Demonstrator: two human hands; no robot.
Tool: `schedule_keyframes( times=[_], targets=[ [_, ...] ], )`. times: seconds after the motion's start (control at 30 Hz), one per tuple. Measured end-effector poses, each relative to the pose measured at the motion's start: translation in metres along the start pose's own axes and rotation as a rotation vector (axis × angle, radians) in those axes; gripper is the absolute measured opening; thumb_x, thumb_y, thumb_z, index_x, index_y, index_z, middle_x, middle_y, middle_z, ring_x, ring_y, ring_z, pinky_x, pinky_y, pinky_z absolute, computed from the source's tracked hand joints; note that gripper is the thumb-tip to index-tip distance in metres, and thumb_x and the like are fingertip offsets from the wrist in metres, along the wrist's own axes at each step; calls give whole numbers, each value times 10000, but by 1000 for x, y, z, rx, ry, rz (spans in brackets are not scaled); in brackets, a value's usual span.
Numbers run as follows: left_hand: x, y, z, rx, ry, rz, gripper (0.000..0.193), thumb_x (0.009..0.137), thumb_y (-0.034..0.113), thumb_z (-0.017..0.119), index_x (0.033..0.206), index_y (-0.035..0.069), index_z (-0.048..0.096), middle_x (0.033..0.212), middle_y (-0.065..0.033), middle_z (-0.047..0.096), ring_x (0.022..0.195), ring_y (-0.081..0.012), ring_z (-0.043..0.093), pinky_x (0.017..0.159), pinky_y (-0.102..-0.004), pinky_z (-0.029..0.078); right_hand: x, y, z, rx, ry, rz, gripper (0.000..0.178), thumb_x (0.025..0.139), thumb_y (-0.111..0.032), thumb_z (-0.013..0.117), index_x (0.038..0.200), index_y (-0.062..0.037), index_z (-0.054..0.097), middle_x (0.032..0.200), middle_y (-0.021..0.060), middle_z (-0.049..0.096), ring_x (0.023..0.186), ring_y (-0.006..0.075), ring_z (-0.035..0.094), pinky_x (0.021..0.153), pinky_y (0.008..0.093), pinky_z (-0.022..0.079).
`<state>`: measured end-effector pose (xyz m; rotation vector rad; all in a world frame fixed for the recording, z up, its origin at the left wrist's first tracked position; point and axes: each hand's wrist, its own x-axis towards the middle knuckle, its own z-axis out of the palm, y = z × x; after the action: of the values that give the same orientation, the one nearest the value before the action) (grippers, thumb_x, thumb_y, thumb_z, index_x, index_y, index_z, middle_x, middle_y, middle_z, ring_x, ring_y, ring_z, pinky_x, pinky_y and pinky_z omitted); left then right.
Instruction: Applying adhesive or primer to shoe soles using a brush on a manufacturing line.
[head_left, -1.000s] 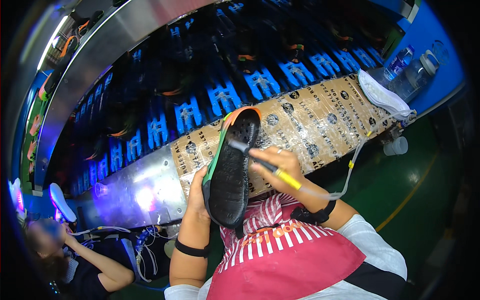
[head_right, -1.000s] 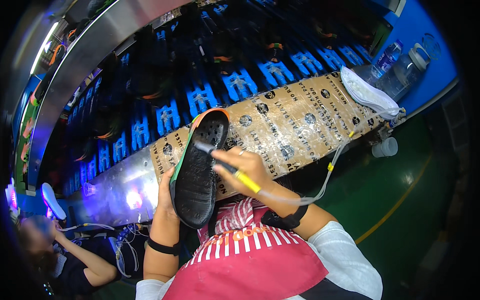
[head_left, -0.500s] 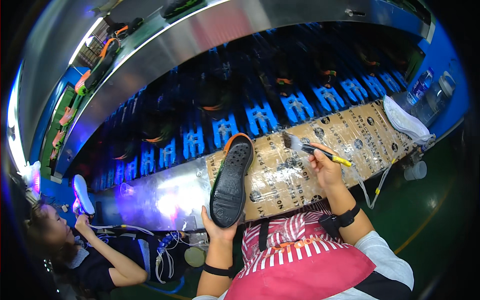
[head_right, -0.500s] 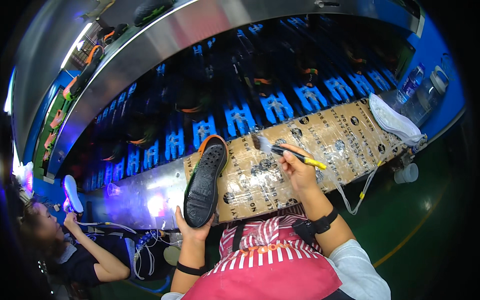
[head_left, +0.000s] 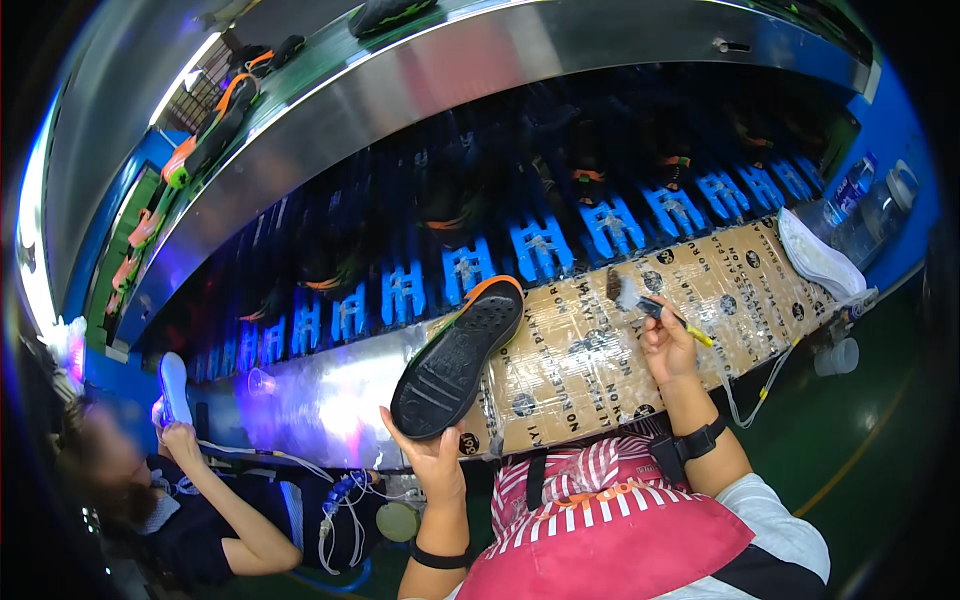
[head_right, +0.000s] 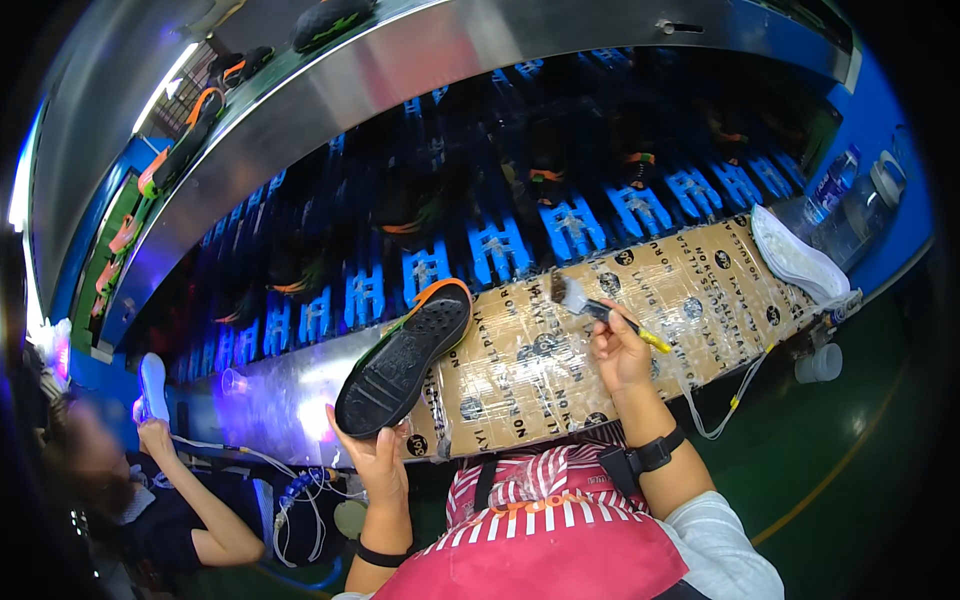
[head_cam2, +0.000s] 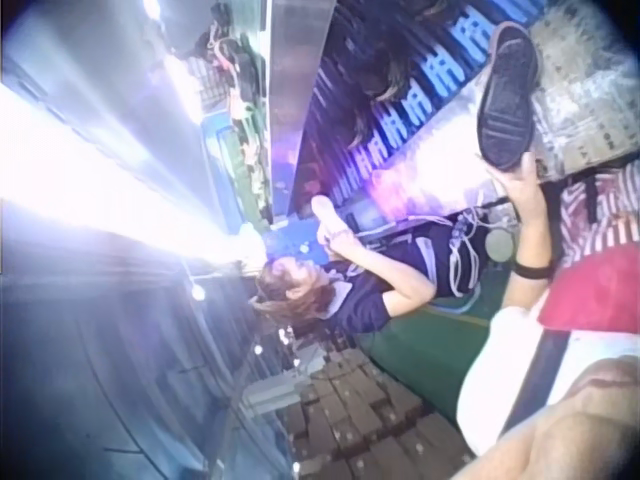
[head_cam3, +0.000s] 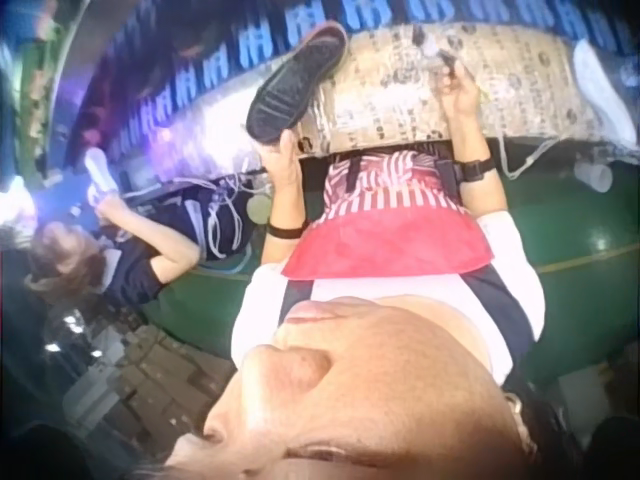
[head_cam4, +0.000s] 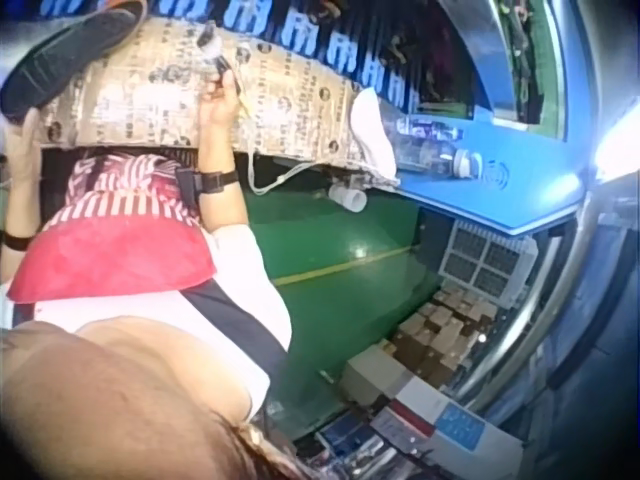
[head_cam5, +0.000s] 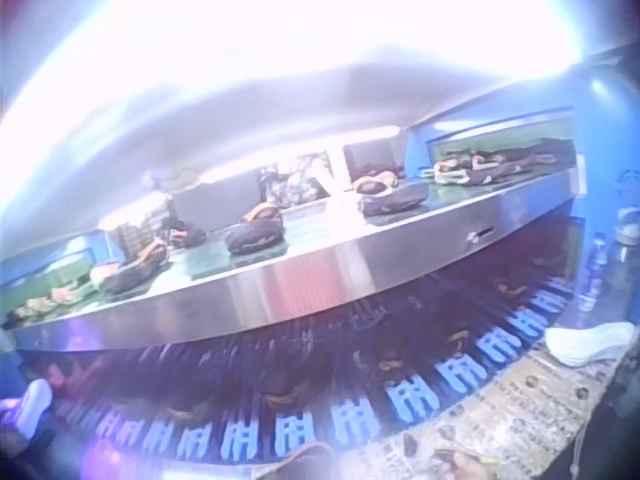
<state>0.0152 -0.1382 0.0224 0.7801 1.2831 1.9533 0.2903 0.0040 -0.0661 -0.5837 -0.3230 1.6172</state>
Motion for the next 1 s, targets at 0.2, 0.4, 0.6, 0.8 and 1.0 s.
schedule_keyframes(
  times=[0.2, 0.4, 0.6, 0.8, 1.0],
  targets=[
    [23, 7, -11, 90, 55, 10, 770, 720, -32, 626, 1355, 39, 196, 1213, -123, 427, 1094, -200, 449, 951, -330, 358, 1, -1, -1, 28, -18, -2, 312, 850, -186, 577, 1113, -32, 508, 732, 55, 571, 554, 99, 501, 463, 204, 373],
    [30, 12, -20, 101, 28, 66, 739, 711, -36, 632, 1334, 32, 239, 1201, -125, 448, 1095, -208, 458, 967, -341, 343, -1, -1, 2, 21, -23, -6, 307, 852, -183, 573, 1113, -36, 505, 734, 56, 566, 553, 102, 497, 464, 207, 371],
    [33, 47, -20, 74, 151, 189, 651, 718, -7, 609, 1296, -3, 308, 1154, -129, 488, 1061, -206, 482, 951, -341, 368, -3, -2, -3, 9, -12, -4, 314, 853, -180, 571, 1119, -29, 497, 738, 68, 569, 555, 113, 497, 464, 210, 371],
    [55, 132, -46, 52, 187, 610, 569, 800, 244, 601, 1269, 15, 375, 1182, -140, 482, 1064, -252, 501, 956, -369, 387, -4, -5, 2, 18, -3, 1, 320, 850, -168, 577, 1122, -23, 491, 734, 72, 573, 558, 114, 500, 466, 214, 374],
    [98, 230, -52, -80, 397, 666, 478, 825, 414, 584, 1054, -4, 546, 986, -83, 602, 906, -153, 568, 776, -264, 430, -2, -4, 4, 33, -44, 6, 312, 841, -153, 587, 1105, -11, 501, 735, 71, 579, 558, 114, 513, 468, 215, 381]
  ],
)
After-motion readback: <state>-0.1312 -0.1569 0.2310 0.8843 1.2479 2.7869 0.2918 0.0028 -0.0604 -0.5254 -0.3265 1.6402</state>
